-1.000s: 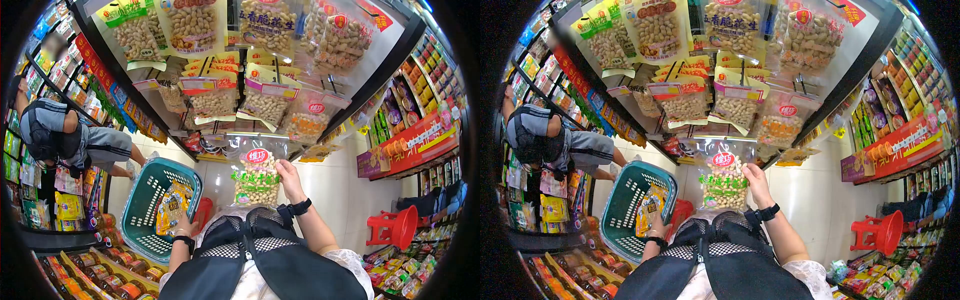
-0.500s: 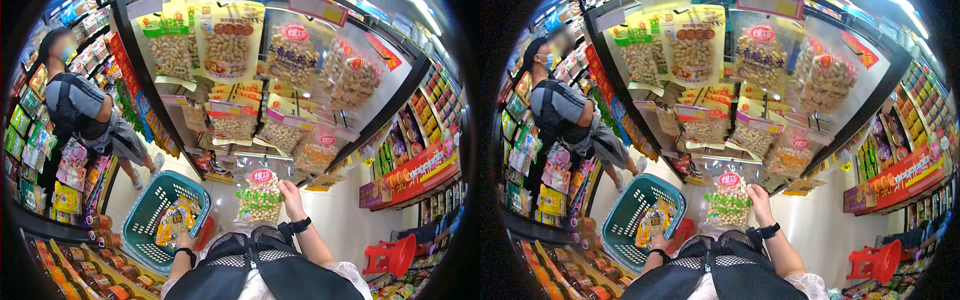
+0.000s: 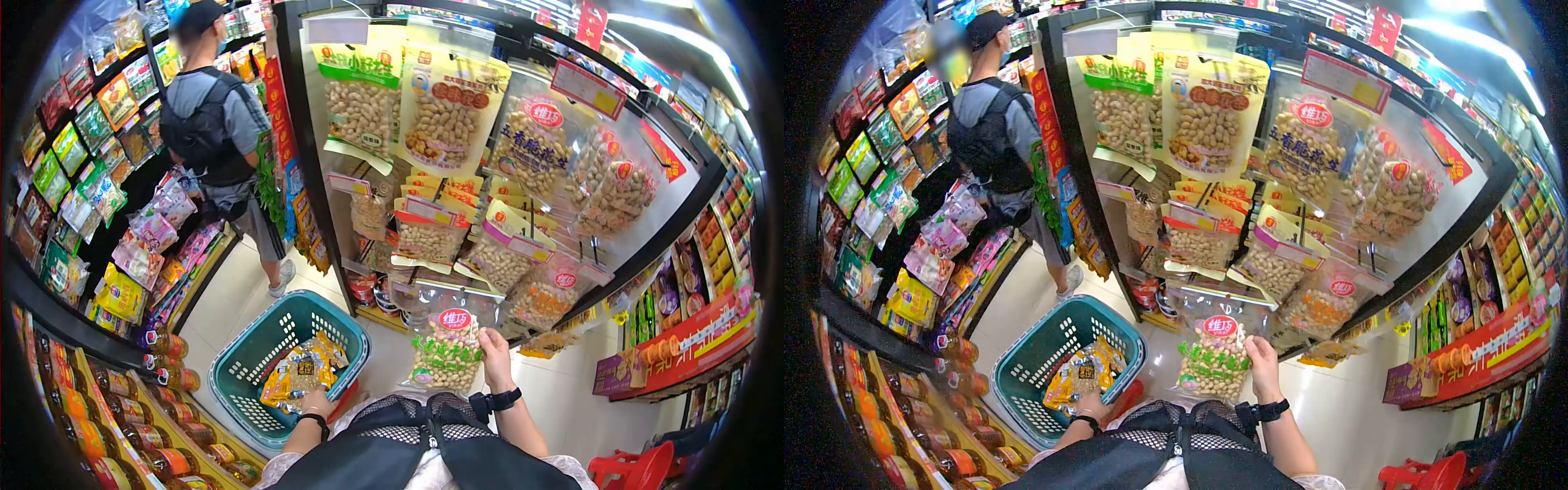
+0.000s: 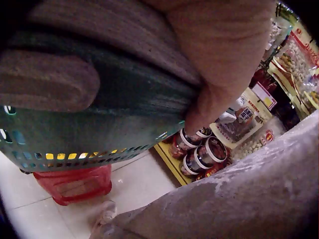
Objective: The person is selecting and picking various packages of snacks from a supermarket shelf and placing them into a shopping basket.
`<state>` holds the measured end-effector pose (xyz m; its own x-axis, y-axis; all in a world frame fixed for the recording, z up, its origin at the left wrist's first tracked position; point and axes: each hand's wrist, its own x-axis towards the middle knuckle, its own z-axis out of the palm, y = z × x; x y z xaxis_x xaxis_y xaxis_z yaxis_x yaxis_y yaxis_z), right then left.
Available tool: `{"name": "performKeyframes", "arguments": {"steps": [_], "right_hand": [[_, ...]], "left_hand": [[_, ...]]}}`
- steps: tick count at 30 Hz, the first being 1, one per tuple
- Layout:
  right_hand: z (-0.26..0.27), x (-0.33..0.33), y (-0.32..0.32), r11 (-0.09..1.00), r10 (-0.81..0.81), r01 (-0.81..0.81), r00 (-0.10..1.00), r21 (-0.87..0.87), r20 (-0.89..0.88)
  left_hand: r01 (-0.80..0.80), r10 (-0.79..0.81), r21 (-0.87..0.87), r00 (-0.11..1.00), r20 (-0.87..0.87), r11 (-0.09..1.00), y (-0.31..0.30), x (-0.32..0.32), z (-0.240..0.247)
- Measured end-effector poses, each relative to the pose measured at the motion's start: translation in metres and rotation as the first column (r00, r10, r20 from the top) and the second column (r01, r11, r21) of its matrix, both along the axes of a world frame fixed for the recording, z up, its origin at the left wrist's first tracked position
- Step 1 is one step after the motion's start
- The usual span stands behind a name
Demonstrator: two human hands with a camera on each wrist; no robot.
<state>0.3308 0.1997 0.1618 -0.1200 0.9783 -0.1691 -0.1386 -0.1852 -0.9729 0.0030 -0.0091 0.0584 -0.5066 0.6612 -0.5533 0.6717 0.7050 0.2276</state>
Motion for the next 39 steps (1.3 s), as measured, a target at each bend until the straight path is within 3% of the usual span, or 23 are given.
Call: {"name": "performKeyframes", "arguments": {"steps": [5,7,13,17,21,28,39], "right_hand": [[0.041,-0.045,0.014,0.990,0.109,-0.114,0.993,0.086,0.054],[0.090,-0.080,0.019,0.939,0.209,-0.237,0.969,0.249,0.134],[0.186,-0.165,0.046,0.761,0.371,-0.408,0.911,0.505,0.177],[0.224,-0.208,0.081,0.682,0.365,-0.392,0.914,0.618,0.177],[0.252,-0.239,0.118,0.633,0.260,-0.328,0.943,0.701,0.207],[0.263,-0.274,0.146,0.648,0.170,-0.210,0.977,0.732,0.129],[0.237,-0.256,0.135,0.689,0.202,-0.250,0.968,0.680,0.151]], "left_hand": [[0.001,-0.001,-0.021,1.000,-0.005,1.000,-0.005,-0.002,-0.004],[-0.010,0.010,0.010,1.000,-0.027,1.000,-0.006,-0.002,-0.010],[0.059,-0.056,0.079,0.998,-0.043,0.995,-0.019,-0.016,-0.042],[0.028,-0.023,0.124,0.999,-0.042,0.992,-0.022,-0.016,-0.037],[0.006,-0.004,0.154,1.000,-0.013,0.988,-0.022,-0.017,-0.013],[-0.001,-0.005,0.116,0.998,0.057,0.993,-0.021,-0.021,-0.013],[-0.007,-0.001,0.127,0.998,0.062,0.992,-0.019,-0.021,-0.018]]}}
